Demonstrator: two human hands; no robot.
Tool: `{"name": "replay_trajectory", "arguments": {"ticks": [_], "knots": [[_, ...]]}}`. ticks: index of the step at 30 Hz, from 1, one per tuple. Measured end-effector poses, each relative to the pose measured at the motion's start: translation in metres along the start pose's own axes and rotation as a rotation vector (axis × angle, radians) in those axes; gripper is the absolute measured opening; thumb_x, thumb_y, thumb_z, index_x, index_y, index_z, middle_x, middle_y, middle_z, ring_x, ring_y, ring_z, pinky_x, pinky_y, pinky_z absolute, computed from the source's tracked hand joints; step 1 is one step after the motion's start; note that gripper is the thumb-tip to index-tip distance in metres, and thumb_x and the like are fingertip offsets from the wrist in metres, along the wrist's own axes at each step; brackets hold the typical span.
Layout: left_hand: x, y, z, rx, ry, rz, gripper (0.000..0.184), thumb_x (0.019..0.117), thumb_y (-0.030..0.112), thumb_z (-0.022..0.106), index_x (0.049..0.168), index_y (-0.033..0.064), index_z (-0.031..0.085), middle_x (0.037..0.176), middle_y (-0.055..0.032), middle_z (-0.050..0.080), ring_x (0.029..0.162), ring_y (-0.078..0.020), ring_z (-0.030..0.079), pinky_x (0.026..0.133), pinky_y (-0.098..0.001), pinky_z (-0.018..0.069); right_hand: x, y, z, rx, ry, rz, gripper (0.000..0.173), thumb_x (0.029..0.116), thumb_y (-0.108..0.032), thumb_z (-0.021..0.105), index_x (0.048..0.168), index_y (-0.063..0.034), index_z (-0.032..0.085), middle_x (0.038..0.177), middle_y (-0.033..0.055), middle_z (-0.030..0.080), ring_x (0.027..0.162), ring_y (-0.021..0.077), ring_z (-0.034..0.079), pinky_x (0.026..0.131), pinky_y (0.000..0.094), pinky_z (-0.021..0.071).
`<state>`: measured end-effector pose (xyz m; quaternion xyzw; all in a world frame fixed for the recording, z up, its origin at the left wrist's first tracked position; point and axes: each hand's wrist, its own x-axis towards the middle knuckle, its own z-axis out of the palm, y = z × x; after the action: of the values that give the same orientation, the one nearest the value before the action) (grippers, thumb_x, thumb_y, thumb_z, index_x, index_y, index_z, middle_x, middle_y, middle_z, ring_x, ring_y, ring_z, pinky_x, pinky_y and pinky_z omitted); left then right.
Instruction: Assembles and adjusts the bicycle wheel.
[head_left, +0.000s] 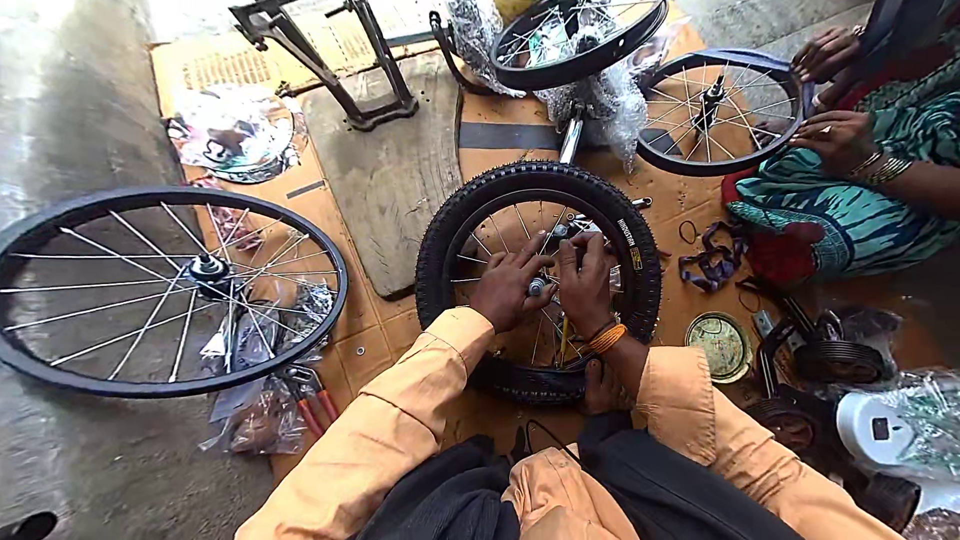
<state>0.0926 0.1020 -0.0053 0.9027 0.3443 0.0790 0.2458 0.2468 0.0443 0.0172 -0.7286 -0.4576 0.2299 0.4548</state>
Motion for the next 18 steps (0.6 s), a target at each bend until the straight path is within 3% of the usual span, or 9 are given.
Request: {"name": "replay_trajectory", "arguments": {"ticks": [3, 7, 12, 16, 18], "knots": [[-0.002, -0.001, 0.002, 0.021, 0.018, 0.009, 0.056, 0.1009, 0.057, 0.041, 0.142, 0.0223, 0.057, 0.169, 0.0038, 0.027, 0.129, -0.0193, 0.057, 0.111, -0.0482, 0.0371, 0.0, 0.008, 0.002, -0.223, 0.041, -0.178, 0.029, 0.1016, -0.032, 0.059, 0.11, -0.0064, 0.067, 0.101, 0.0084, 0.067, 0.094, 0.021, 0.067, 0.081, 0.0415, 0.0573], [-0.001, 0.002, 0.004, 0.034, 0.024, 0.01, 0.058, 0.1009, 0.057, 0.04, 0.144, 0.0218, 0.057, 0.169, 0.0039, 0.028, 0.131, -0.0195, 0.056, 0.111, -0.0483, 0.0375, 0.006, 0.015, -0.001, -0.338, 0.022, -0.189, 0.027, 0.0977, -0.036, 0.059, 0.099, -0.0114, 0.07, 0.095, 0.0046, 0.068, 0.096, 0.0221, 0.065, 0.088, 0.0469, 0.0502], [-0.002, 0.006, 0.005, 0.052, 0.019, -0.015, 0.053, 0.0991, 0.052, 0.045, 0.142, 0.024, 0.058, 0.169, 0.0043, 0.029, 0.127, -0.0197, 0.058, 0.11, -0.0481, 0.0382, -0.007, 0.021, 0.001, -0.274, 0.013, -0.145, 0.02, 0.0948, -0.031, 0.061, 0.089, -0.0126, 0.066, 0.086, 0.0027, 0.064, 0.088, 0.0197, 0.063, 0.084, 0.0468, 0.0492], [-0.001, 0.005, 0.003, 0.032, 0.027, -0.018, 0.052, 0.1002, 0.056, 0.042, 0.138, 0.0261, 0.06, 0.169, 0.0041, 0.029, 0.125, -0.0216, 0.06, 0.107, -0.0498, 0.0404, -0.029, -0.012, -0.017, -0.069, -0.061, -0.015, 0.017, 0.0972, -0.024, 0.06, 0.101, -0.008, 0.064, 0.089, 0.0046, 0.067, 0.081, 0.0179, 0.066, 0.072, 0.0424, 0.0568], [-0.001, 0.001, 0.002, 0.005, 0.024, -0.015, 0.053, 0.1, 0.058, 0.04, 0.138, 0.0266, 0.06, 0.169, 0.0039, 0.027, 0.127, -0.0223, 0.058, 0.107, -0.0502, 0.0403, -0.04, -0.034, -0.03, 0.252, -0.187, 0.095, 0.015, 0.1025, -0.019, 0.052, 0.105, -0.0054, 0.058, 0.085, 0.0055, 0.065, 0.074, 0.0165, 0.065, 0.066, 0.0364, 0.0577]]}}
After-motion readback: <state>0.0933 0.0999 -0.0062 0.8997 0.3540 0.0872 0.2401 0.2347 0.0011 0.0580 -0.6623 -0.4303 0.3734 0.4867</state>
